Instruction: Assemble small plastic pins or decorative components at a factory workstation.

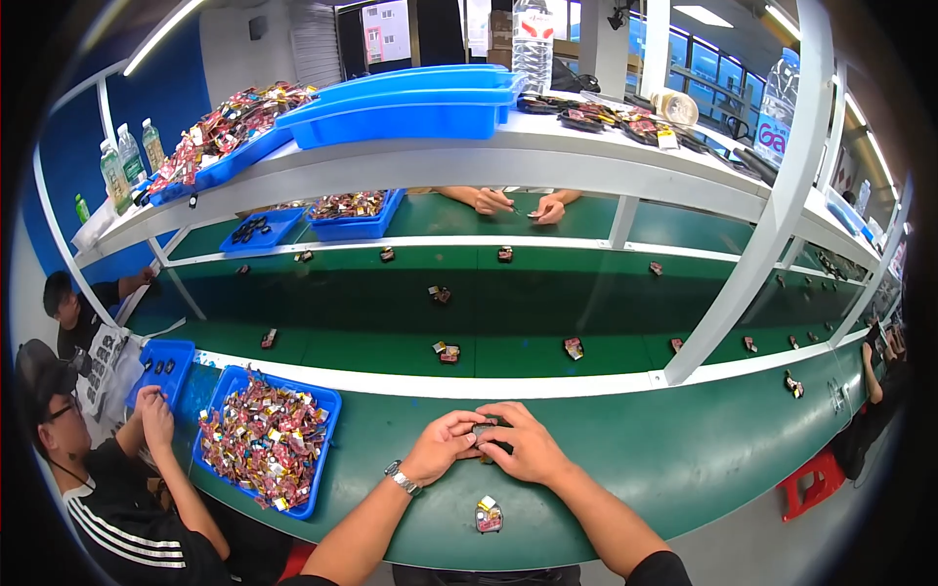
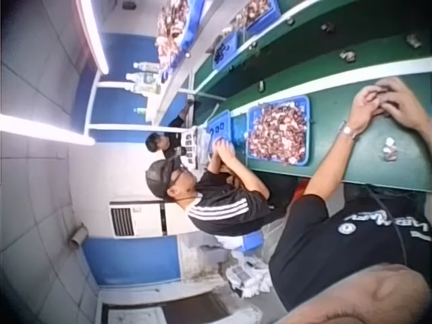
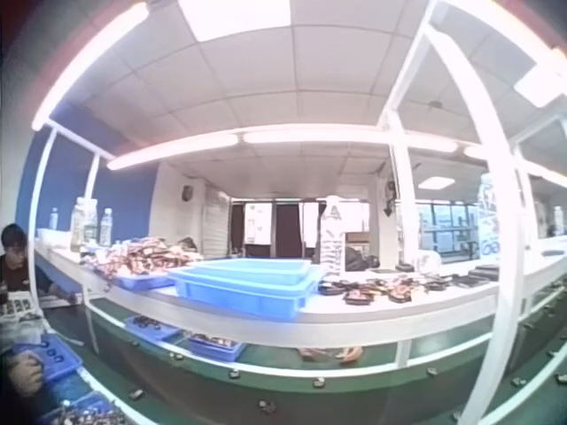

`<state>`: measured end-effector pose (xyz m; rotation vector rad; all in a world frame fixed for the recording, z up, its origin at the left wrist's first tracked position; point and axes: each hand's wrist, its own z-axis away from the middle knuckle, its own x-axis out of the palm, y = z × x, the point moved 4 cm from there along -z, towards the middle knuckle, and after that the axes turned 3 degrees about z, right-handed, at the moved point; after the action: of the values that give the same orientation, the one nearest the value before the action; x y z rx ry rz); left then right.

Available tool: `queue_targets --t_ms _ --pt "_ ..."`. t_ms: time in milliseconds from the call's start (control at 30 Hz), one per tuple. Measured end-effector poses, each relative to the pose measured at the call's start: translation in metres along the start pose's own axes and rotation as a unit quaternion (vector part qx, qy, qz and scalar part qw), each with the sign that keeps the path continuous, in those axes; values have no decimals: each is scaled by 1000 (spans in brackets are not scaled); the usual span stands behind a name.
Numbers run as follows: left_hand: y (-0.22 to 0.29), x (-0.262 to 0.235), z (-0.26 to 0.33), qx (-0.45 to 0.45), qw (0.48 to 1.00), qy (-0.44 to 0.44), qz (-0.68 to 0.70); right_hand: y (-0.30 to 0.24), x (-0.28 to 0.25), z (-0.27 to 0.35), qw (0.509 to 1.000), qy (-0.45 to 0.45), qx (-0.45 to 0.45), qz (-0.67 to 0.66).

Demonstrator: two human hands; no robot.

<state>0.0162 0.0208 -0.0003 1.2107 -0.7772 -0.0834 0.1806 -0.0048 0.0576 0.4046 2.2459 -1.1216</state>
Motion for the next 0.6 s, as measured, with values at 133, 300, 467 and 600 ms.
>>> queue_targets --t_ms 133,300,467,600 --pt "1 5 -2 12 1000 3 -6 1 -2 3 1000 26 -1 18" --pt "0 0 -2 27 1000 -5 12 4 6 3 997 70 5 32" --pt "-3 -3 -2 27 999 -15 24 3 8 4 998 65 5 19" --pt "-1 -3 -1 24 999 -11 24 7 10 5 998 65 18 -10"
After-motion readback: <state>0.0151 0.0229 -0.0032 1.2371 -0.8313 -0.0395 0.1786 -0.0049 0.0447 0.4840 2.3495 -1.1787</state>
